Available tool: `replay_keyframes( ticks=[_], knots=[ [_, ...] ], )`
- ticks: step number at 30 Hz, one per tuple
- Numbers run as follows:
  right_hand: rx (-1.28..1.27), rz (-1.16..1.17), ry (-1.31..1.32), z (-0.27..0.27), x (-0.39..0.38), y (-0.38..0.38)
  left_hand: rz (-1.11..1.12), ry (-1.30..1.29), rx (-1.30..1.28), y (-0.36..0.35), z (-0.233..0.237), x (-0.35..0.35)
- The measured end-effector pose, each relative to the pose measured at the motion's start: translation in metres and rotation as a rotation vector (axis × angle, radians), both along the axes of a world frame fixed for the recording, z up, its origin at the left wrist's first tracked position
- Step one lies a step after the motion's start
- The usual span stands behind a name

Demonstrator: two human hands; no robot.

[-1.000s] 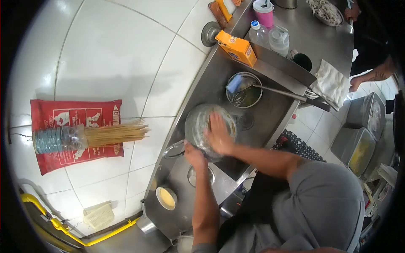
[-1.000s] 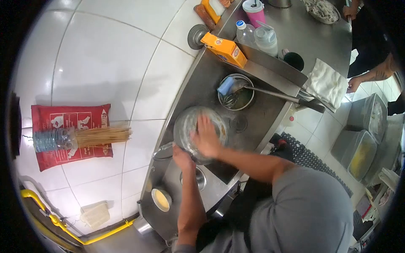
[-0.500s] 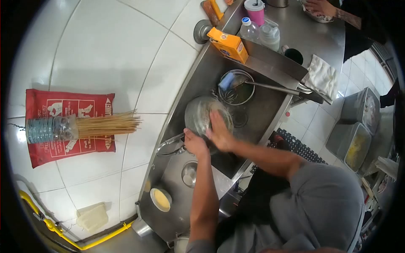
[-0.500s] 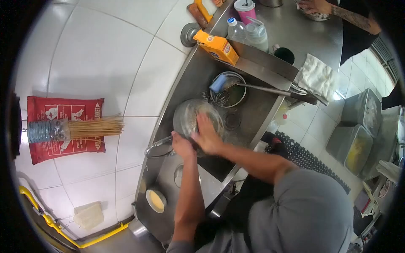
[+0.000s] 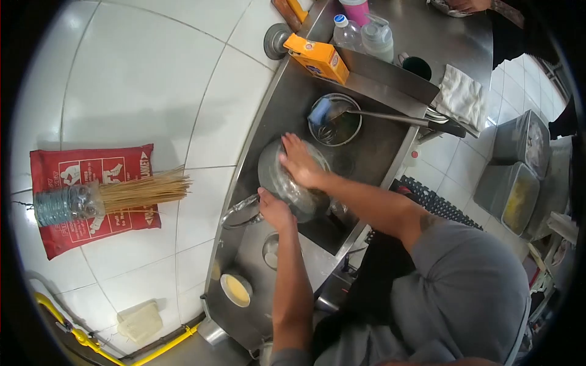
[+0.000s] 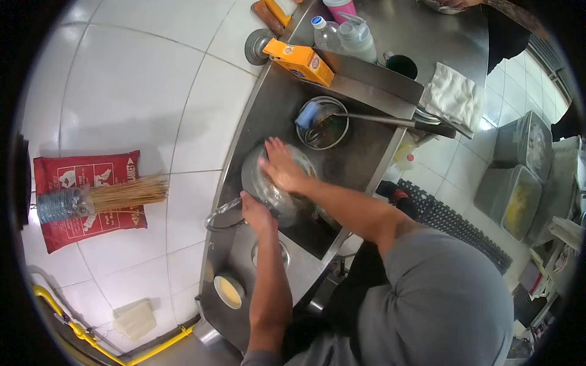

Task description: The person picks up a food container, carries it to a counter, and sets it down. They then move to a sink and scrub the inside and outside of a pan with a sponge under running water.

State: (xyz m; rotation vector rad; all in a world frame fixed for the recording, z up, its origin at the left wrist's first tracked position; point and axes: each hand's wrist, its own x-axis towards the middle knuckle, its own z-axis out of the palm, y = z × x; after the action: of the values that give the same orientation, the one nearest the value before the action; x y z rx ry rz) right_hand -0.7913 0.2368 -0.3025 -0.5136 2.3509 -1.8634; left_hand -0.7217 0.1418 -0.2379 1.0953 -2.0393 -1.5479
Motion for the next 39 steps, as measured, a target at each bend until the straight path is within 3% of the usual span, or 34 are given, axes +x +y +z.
replay_keyframes(
  ticks=[2,5,9,12,13,16,21,24,25,29,32,33,34,36,39],
  knots=[
    [0.009,-0.028,-0.057,0.0,-0.005,0.002,0.01,-0.065,-0.096,0.004,0.002,0.004],
    [0.046,0.024,0.059,0.021,0.088,0.018,0.0,-0.114,-0.113,0.004,0.004,-0.007],
    [0.077,-0.05,0.073,-0.006,-0.013,-0.001,-0.1,0.078,0.182,0.002,-0.005,0.0],
    [0.153,0.085,0.072,-0.011,-0.018,0.006,-0.126,0.109,0.317,0.001,-0.005,0.006],
    [0.012,0.01,0.171,0.001,0.028,0.016,-0.134,0.129,0.359,-0.004,-0.006,0.002],
    [0.133,0.164,0.225,0.007,0.091,0.032,-0.135,0.086,0.458,-0.023,-0.008,0.002],
    [0.129,0.142,0.236,0.02,-0.012,0.013,-0.158,0.073,0.439,-0.012,0.002,0.008],
    [0.175,0.114,0.332,0.014,0.075,0.027,-0.188,0.079,0.45,-0.027,-0.014,-0.003],
    [0.304,0.182,0.33,0.012,0.095,0.03,-0.184,0.087,0.47,-0.032,-0.018,0.0],
    [0.159,0.053,0.258,0.019,0.005,0.008,-0.151,0.1,0.517,-0.02,-0.005,0.001],
    [0.147,0.038,0.272,0.027,0.003,0.011,-0.196,0.088,0.482,-0.018,-0.007,0.001],
    [0.152,0.036,0.38,0.028,0.038,0.021,-0.183,0.101,0.481,-0.019,-0.007,-0.006],
    [0.289,0.184,0.334,0.038,0.069,0.028,-0.165,0.108,0.482,-0.021,-0.008,-0.007],
    [0.291,0.205,0.388,0.03,0.08,0.028,-0.15,0.054,0.488,-0.026,-0.008,-0.002],
    [0.184,0.086,0.136,0.023,-0.018,-0.002,-0.16,0.012,0.488,-0.024,-0.008,0.001]
  ],
)
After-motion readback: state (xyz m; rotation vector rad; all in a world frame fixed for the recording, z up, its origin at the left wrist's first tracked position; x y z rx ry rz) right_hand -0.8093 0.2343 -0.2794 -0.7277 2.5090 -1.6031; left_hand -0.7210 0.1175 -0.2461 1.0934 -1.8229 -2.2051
